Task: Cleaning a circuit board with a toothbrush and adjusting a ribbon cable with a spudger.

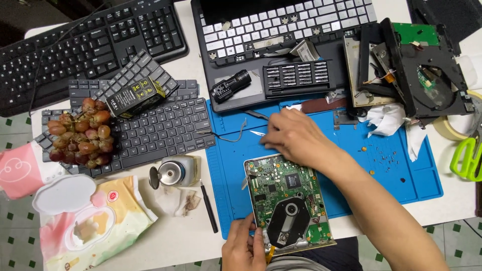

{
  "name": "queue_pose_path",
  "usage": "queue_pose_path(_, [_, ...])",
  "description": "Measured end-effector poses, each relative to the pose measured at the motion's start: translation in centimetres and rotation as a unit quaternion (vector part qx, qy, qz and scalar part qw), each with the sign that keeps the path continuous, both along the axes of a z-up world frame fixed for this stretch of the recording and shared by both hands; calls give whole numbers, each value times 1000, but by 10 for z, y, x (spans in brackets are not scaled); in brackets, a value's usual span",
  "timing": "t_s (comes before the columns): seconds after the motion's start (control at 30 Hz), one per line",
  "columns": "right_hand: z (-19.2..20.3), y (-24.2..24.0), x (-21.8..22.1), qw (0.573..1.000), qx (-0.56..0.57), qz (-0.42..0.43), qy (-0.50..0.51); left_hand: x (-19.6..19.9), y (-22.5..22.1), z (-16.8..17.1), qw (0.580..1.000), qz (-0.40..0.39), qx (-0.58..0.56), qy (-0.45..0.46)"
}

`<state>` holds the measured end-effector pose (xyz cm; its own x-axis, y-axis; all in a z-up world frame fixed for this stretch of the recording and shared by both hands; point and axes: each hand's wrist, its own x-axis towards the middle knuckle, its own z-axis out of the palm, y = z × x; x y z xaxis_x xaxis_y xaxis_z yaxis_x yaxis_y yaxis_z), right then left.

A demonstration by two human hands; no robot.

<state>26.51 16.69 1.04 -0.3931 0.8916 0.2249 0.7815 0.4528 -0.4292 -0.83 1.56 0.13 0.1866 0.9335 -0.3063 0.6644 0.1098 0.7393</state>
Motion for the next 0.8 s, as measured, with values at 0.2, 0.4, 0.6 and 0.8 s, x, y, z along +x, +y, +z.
queue_pose_path(0.2, [-16,3,-7,998,59,7,-6,-1,-1,-2,1000,-4,18,1])
queue_pose_path(0.4, [-18,3,-8,999,35,25,4,-1,0,-2,1000,-8,12,3])
queue_pose_path(0.6, [-19,6,-15,998,35,9,-58,0,0,0,1000,-3,-3,6])
queue_pose_path(0.8, [-18,9,-12,996,67,-4,-53,-2,-1,-5,1000,-9,8,6])
